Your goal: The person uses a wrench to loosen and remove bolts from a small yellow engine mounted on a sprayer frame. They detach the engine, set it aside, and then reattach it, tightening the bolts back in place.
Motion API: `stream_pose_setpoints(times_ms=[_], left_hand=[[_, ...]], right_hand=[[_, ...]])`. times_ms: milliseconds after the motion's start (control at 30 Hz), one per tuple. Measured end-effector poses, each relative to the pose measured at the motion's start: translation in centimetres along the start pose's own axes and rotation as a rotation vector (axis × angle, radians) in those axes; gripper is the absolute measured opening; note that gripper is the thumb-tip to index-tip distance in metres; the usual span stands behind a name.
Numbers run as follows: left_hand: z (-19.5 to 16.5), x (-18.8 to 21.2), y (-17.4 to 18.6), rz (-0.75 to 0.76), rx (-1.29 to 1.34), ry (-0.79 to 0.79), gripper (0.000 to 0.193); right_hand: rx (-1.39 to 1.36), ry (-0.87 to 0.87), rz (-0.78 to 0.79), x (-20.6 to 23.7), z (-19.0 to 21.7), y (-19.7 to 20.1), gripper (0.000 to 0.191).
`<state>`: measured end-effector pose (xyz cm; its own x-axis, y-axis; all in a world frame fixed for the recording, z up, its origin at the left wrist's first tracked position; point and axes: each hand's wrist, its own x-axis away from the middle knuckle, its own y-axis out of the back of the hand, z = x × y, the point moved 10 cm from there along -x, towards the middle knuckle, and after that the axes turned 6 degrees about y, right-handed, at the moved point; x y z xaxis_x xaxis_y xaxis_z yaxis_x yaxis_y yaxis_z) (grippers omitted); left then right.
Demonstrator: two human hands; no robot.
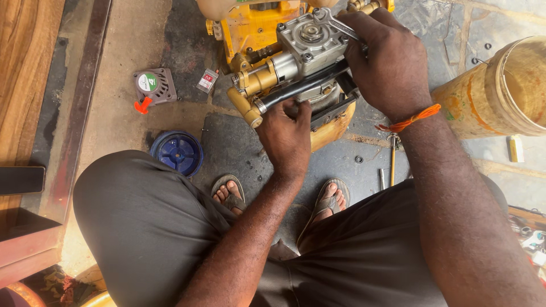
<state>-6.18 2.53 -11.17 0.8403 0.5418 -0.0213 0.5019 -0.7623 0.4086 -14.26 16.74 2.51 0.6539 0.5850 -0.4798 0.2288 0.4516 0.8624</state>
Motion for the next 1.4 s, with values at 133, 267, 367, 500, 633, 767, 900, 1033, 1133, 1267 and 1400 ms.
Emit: stream_pose_setpoints(times_ms=[133, 267, 367, 500, 633, 767, 900, 1033, 1133, 1267, 1400], left_hand=[[0.5, 0.4, -0.3, 0.034, 0.048, 0.070, 0.020], [0.8, 0.0, -0.5, 0.043, -0.023, 0.080, 0.022], [0.4, 0.0, -0.5, 0.036, -0.006, 0.043, 0.018], [0.5, 0.4, -0.4, 0.027, 0.062, 0.041, 0.018], [1.6, 0.2, -0.9, 0.056, 0.114, 0.109, 0.020], [0.9, 0.0, -0.4, 0.008, 0.160, 0.010, 0.017], [0.7, 0.4, -0.4, 0.044, 0.033, 0.029, 0.019], [-0.4, 0.2, 0.3, 0.019, -0.052, -0.032, 0.020], [-1.6, 0.1, 1.0, -0.030, -0.022, -0.110, 0.016], [-1.9, 0.3, 1.3, -0.031, 0.033, -0.102, 0.015], [-2.1, 0.1, 1.2, -0.017, 0.004, -0.113, 0.015]], right_hand=[[-0.008, -0.024, 0.015, 0.0, -0.3, -0.1, 0.035], [-0.003, -0.014, 0.017, -0.1, 0.0, 0.0, 0.035], [-0.008, -0.033, 0.025, -0.2, 0.0, 0.0, 0.035], [-0.004, -0.049, 0.046, -0.3, 0.0, 0.0, 0.037], [-0.063, -0.075, 0.012, -0.3, 0.1, 0.0, 0.035], [-0.024, -0.085, -0.051, 0.1, 0.6, 0.1, 0.033], [-0.004, -0.106, -0.026, 0.6, 0.6, 0.0, 0.032], [-0.013, -0.108, -0.053, 0.7, 0.8, 0.5, 0.031], [-0.009, -0.136, -0.041, 0.6, 0.6, 0.5, 0.030], [0.020, -0.148, -0.033, 0.1, 0.7, 0.8, 0.028], [0.028, -0.160, -0.020, -0.1, 0.8, 0.9, 0.032]])
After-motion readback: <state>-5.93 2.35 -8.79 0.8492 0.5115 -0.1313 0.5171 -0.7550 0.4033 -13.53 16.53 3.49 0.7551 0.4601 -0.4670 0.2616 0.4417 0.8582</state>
